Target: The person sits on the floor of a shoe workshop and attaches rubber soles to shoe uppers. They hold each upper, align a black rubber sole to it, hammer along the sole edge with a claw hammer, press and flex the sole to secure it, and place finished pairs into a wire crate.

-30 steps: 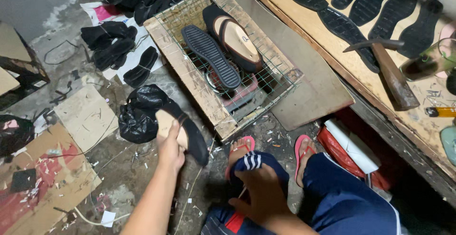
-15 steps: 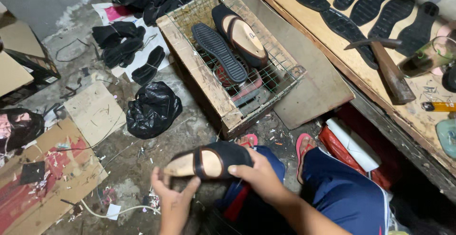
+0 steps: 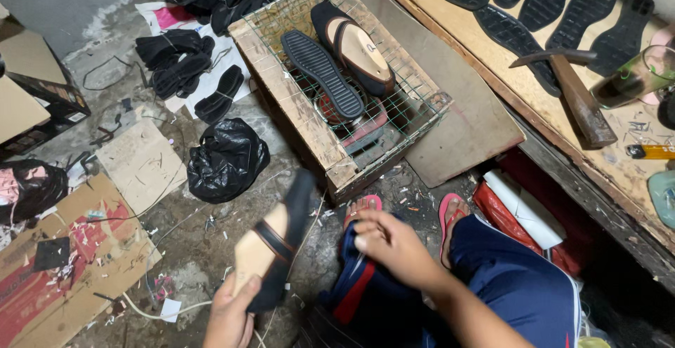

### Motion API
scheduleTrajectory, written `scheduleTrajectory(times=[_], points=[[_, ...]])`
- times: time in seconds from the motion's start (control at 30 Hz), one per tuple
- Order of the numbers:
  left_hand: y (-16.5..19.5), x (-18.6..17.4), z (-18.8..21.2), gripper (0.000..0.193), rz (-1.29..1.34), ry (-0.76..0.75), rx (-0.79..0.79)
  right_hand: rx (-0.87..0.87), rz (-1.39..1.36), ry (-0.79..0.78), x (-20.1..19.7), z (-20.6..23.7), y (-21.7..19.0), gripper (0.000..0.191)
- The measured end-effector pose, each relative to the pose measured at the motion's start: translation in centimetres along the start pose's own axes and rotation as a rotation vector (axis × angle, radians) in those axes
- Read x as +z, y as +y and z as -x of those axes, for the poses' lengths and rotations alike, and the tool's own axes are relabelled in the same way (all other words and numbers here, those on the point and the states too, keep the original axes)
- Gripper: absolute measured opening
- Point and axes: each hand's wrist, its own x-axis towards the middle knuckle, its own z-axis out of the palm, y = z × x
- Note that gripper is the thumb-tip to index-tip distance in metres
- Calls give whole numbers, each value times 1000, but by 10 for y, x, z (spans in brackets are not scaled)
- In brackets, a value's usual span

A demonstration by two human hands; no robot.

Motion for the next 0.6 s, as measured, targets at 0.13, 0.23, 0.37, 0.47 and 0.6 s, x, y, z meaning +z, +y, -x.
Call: scheduleTrajectory(times=[0.13, 0.23, 0.37, 0.47, 0.6], points=[[19, 4, -43, 38, -383, 185, 106, -154, 396, 199, -4, 65, 14, 29], [45, 32, -86, 39, -704, 122, 375, -249, 572, 472, -30, 113, 26, 27], [73, 85, -131, 44, -810, -34, 631, -179, 638, 886, -81, 188, 66, 19], [89, 124, -155, 46, -853, -80, 644, -98, 560, 1083, -115, 247, 105, 16], [99, 156, -181, 43, -835, -180, 664, 78, 683, 1250, -126, 324, 126, 13]])
